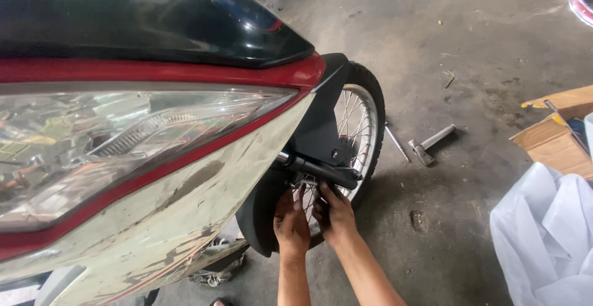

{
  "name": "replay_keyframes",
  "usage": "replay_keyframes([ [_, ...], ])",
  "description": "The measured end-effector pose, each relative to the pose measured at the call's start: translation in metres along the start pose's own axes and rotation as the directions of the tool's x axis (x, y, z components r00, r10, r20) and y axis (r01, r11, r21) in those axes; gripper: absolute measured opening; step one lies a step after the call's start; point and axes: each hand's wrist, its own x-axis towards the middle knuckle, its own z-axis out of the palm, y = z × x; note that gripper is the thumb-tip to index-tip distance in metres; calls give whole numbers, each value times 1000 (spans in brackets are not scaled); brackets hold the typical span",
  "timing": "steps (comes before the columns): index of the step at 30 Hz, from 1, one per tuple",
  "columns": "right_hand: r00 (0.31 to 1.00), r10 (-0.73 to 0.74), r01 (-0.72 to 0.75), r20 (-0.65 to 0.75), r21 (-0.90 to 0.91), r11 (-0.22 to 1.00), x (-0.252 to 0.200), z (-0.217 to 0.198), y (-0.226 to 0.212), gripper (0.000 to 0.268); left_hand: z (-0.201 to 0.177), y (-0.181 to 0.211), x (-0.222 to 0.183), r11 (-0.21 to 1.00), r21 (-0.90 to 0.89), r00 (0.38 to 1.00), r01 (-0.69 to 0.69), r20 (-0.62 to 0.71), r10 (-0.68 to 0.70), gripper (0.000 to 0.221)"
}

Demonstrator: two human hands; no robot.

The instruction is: Installing a front fender on a motorcycle using hand tools.

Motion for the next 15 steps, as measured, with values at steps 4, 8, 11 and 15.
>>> replay_keyframes([
  [4, 977, 10, 18, 212, -130, 991, -13, -26, -9, 22, -23, -13, -5, 999, -33, 1000, -1, -19, 0, 49],
  [8, 833, 231, 50, 503, -483, 874, -24, -26, -26, 29, -2, 11, -4, 991, -46, 991, 128, -28, -129, 56],
  [11, 805, 286, 187, 520, -680, 709, -40, -4, -46, 35, 26, 30, -3, 942, -54, 932, 330, -143, -334, 73],
  [15, 771, 347, 184, 534, -708, 682, -53, 5, -57, 39, 21, 22, -5, 950, -26, 941, 312, -128, -312, 71],
])
